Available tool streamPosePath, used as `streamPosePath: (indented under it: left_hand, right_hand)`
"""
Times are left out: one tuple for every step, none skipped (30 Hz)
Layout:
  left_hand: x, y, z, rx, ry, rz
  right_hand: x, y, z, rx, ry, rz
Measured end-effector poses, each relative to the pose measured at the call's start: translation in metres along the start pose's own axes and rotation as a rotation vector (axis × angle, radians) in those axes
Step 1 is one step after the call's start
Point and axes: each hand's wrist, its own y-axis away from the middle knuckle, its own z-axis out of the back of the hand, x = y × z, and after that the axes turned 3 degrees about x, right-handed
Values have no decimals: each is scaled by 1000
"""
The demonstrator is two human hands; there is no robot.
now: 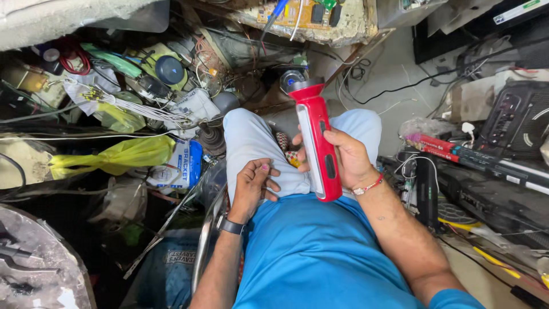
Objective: The person sits on the floor and uses a hammer and screwdriver to disassemble and reassemble two circular metal components. They remove screws, separate the parts, and then use a hammer to press a bearing into one of the components before rejoining the assembly.
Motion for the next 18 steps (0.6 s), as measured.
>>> streamPosePath:
  left_hand:
    - [-4, 10, -5, 3, -5, -5]
    - [-7, 12, -8, 7, -10, -9]
    - [-7, 11, -9, 2, -21, -10]
    - [-7, 9, -10, -2, -26, -7]
    - [-5, 10, -11, -6, -28, 0]
    - [1, 11, -14, -17, -46, -4]
    - [2, 12, -14, -24, -65, -11]
    - [-1, 18, -13, -32, -84, -14]
    - [-3, 19, -15, -37, -91, -16]
    - [-2, 21, -17, -42, -98, -19]
    - [2, 16, -20, -50, -109, -28]
    - [4, 16, -20, -48, -110, -36]
    - [1, 16, -22, -52, -109, -36]
    - [1, 15, -22, -48, -104, -46]
    - [3, 14, -24, -57, -116, -37]
    - [3, 15, -26, -66, -126, -30]
    - [4, 16, -28, -75, -137, -24]
    - [3, 21, -30, -93, -161, -10]
  right_hand:
    - [-4, 8, 1, -7, -4, -26]
    - [-9, 8, 6, -13, -9, -51]
    - [-14, 9, 15, -22, -20, -81]
    - [-19, 12, 22, 19, -64, -65]
    - [-25, 17, 27, 55, -107, -53]
    - [-29, 20, 34, 98, -150, -45]
    - [-32, 23, 34, 124, -192, -53]
    - [-32, 27, 28, 149, -236, -62]
    - [-30, 29, 23, 178, -276, -69]
    - [-28, 34, 19, 179, -305, -30]
    - [-24, 35, 21, 186, -333, 12]
    - [-22, 40, 19, 187, -362, 53]
    - [-14, 43, 14, 199, -397, 93]
    - [-8, 45, 13, 213, -422, 139]
    - [-4, 48, 15, 228, -455, 187]
    - [1, 51, 17, 243, -450, 170]
    - [6, 53, 19, 259, -446, 154]
    - [9, 55, 19, 278, -448, 137]
